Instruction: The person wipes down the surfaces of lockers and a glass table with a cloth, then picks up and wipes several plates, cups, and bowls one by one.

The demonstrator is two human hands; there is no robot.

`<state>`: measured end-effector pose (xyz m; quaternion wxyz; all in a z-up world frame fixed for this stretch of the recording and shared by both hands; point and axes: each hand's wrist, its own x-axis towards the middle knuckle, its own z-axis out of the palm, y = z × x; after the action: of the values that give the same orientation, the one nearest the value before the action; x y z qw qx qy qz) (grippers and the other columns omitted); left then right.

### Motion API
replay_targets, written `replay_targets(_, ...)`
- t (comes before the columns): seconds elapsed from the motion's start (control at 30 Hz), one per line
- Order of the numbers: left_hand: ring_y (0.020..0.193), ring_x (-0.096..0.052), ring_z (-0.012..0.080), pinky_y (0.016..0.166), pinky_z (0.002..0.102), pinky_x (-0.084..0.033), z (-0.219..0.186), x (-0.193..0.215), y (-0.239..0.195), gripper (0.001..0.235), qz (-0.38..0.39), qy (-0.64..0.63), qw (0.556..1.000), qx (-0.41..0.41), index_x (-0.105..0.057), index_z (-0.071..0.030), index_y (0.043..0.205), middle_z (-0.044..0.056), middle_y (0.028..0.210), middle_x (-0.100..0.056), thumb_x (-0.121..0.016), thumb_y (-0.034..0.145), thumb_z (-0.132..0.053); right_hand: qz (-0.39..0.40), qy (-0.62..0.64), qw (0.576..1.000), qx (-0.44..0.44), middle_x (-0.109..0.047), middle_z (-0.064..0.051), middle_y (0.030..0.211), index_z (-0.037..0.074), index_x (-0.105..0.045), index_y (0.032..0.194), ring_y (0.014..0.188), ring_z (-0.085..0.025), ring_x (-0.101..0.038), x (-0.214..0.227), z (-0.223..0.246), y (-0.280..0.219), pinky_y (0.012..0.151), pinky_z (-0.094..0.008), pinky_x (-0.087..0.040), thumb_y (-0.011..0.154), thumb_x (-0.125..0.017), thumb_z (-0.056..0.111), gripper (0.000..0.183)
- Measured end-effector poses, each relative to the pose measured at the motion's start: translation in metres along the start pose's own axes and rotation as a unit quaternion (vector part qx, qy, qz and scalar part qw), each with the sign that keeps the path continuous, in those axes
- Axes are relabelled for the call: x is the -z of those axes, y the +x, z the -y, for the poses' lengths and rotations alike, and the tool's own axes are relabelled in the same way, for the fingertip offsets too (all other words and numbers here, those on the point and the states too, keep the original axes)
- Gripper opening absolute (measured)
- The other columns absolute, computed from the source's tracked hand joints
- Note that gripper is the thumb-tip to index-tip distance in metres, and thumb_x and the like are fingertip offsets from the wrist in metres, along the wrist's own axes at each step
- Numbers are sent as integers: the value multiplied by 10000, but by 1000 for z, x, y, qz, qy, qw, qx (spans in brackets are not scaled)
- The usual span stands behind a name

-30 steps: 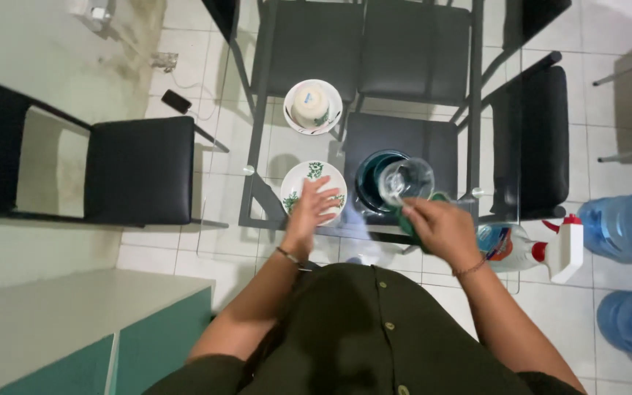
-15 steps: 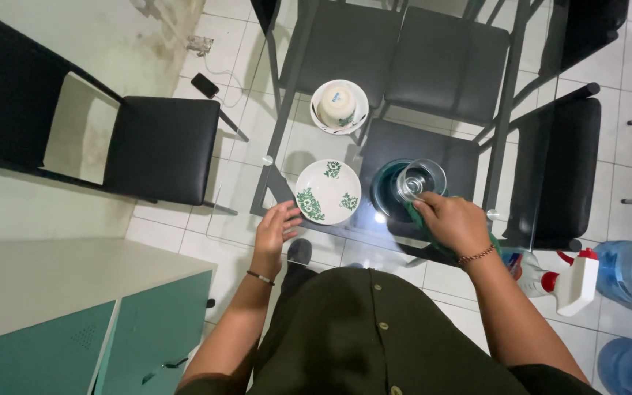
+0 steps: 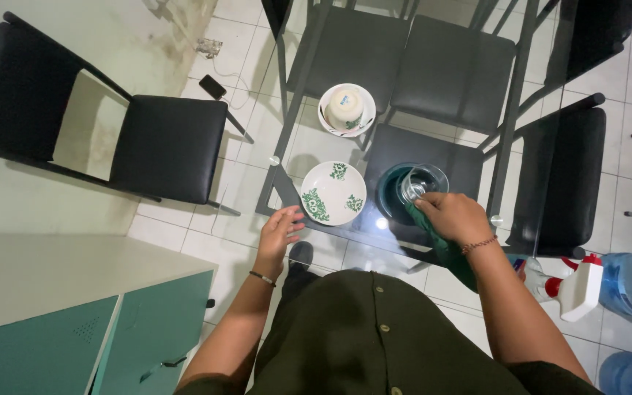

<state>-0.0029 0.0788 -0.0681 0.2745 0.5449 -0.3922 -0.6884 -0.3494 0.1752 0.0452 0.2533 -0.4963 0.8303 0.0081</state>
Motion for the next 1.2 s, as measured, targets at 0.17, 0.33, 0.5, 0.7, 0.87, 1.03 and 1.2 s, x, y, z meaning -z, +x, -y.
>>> replay_targets(0.17, 1029, -659, 169, 847, 320, -510, 0, 1, 0, 453, 4, 11, 1000, 0, -641, -86, 1313, 61, 1195, -716, -547, 1000, -399, 43, 34, 998, 6, -760, -92, 1181, 270, -791, 1180, 1123, -327, -696, -2, -12, 19, 995, -417, -531, 944, -571, 533, 416)
replay_targets(0.33, 1024, -666, 172, 842, 319, -512, 3, 1, 5, 457, 10, 11, 1000, 8, -645, -85, 1304, 60, 1182, -717, -562, 989, -407, 104, 21, 994, 32, -745, -59, 1248, 253, -801, 1169, 1169, -306, -686, 1, -14, 34, 1046, -413, -500, 935, -572, 552, 443)
replay_targets(0.5, 1013, -660, 158, 831, 300, -505, 14, 5, 17, 460, 9, 40, 999, 21, -650, -94, 1294, 53, 1183, -724, -589, 970, -415, 140, -3, 990, 25, -751, -59, 1264, 258, -814, 1158, 1193, -298, -686, 9, -6, 35, 1076, -416, -491, 942, -558, 562, 452)
replay_targets(0.7, 933, -657, 157, 823, 271, -505, 37, 6, 43, 490, -33, 116, 990, -77, -618, -6, 1324, 100, 1046, -745, -693, 957, -321, 145, -16, 989, 11, -732, -86, 1287, 278, -754, 1269, 1229, -313, -670, 8, -4, 33, 1091, -431, -477, 937, -540, 583, 499)
replay_targets(0.87, 902, -711, 194, 826, 312, -547, 22, 0, 48, 538, -62, 243, 961, -115, -598, 6, 1341, 121, 998, -769, -719, 915, -299, 123, 5, 992, 27, -719, -139, 1293, 260, -632, 1414, 1221, -349, -663, 7, -10, 25, 1084, -418, -481, 887, -597, 595, 626)
replay_targets(1.03, 899, -757, 255, 825, 358, -573, 4, -12, 64, 553, -49, 316, 940, -120, -623, -12, 1304, 141, 951, -775, -758, 868, -324, 111, 51, 992, -19, -744, -208, 1208, 295, -584, 1466, 1208, -358, -678, 26, -12, -6, 1065, -445, -494, 887, -576, 608, 658)
replay_targets(1.2, 889, -735, 322, 805, 421, -565, -4, -17, 98, 548, -42, 421, 897, -128, -655, -74, 1242, 147, 899, -761, -792, 801, -368, 141, 157, 977, 40, -785, -158, 1175, 233, -643, 1406, 1123, -276, -737, 9, -22, -39, 1004, -395, -541, 920, -568, 535, 578)
